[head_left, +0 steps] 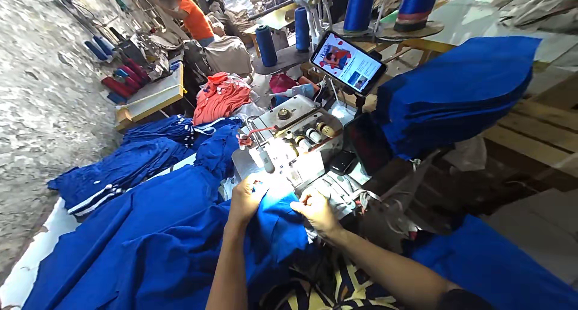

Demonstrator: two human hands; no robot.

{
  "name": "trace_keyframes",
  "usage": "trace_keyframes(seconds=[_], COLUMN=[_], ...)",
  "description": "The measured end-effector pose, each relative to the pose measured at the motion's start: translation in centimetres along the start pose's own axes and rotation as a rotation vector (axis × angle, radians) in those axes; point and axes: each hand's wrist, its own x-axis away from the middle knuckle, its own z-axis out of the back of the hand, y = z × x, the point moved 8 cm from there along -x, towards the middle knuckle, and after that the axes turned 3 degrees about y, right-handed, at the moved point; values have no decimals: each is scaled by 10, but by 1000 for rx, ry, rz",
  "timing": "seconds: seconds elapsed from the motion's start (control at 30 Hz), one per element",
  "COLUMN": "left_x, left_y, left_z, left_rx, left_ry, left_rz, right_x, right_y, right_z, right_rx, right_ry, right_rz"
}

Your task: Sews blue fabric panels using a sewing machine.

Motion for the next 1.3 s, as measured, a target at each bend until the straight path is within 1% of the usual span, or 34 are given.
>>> trace_keyframes(seconds=[0.13, 0.2, 0.27, 0.33, 0.4, 0.47, 0.53, 0.57, 0.63, 0.67, 0.73, 0.83, 0.93, 1.0, 1.03, 1.1, 1.17, 1.23, 1.3], left_x=[10, 12, 11, 11, 15, 26, 40, 47, 56, 58, 59, 56, 43, 30, 23, 9, -4, -15, -24], left_y=[3, 6, 9, 14, 24, 41, 60, 65, 66, 64, 57, 54, 52, 42, 36, 21, 7, -2, -12], left_z=[5, 5, 3, 0, -5, -17, -32, -39, -51, -55, -60, -59, -50, -45, -44, -43, -40, -33, -25], left_rx=[-30, -63, -89, -124, -217, -421, -646, -739, -819, -811, -709, -659, -605, -572, -566, -579, -572, -539, -512], left_ry=[-78, -89, -82, -53, -11, 18, 76, 112, 166, 188, 213, 247, 190, 97, 36, -133, -224, -226, -175], left_rz=[74, 69, 46, -21, -144, -263, -289, -275, -215, -175, -81, -47, -59, -10, 38, 194, 317, 388, 433], right_x=[16, 23, 25, 25, 25, 26, 26, 26, 23, 22, 19, 16, 4, -8, -11, -13, -7, 2, 11], right_y=[-4, -6, -8, -6, -1, 4, 4, 3, -4, -10, -20, -29, -34, -35, -34, -36, -41, -42, -44], right_z=[2, 3, 4, 3, 3, 4, 7, 8, 10, 11, 11, 8, 1, -6, -9, -13, -17, -19, -21], right_rx=[10, 1, -13, -18, -13, -3, 14, 15, 14, 11, -4, 19, 145, 165, 148, 130, 192, 255, 287], right_ry=[-44, -52, -44, -45, -40, -29, -14, -4, 18, 24, 22, -8, -2, 16, 18, 8, -18, -40, -69], right_rz=[22, 5, 25, 38, 41, 42, 47, 53, 88, 118, 166, 186, 192, 206, 193, 168, 167, 185, 195])
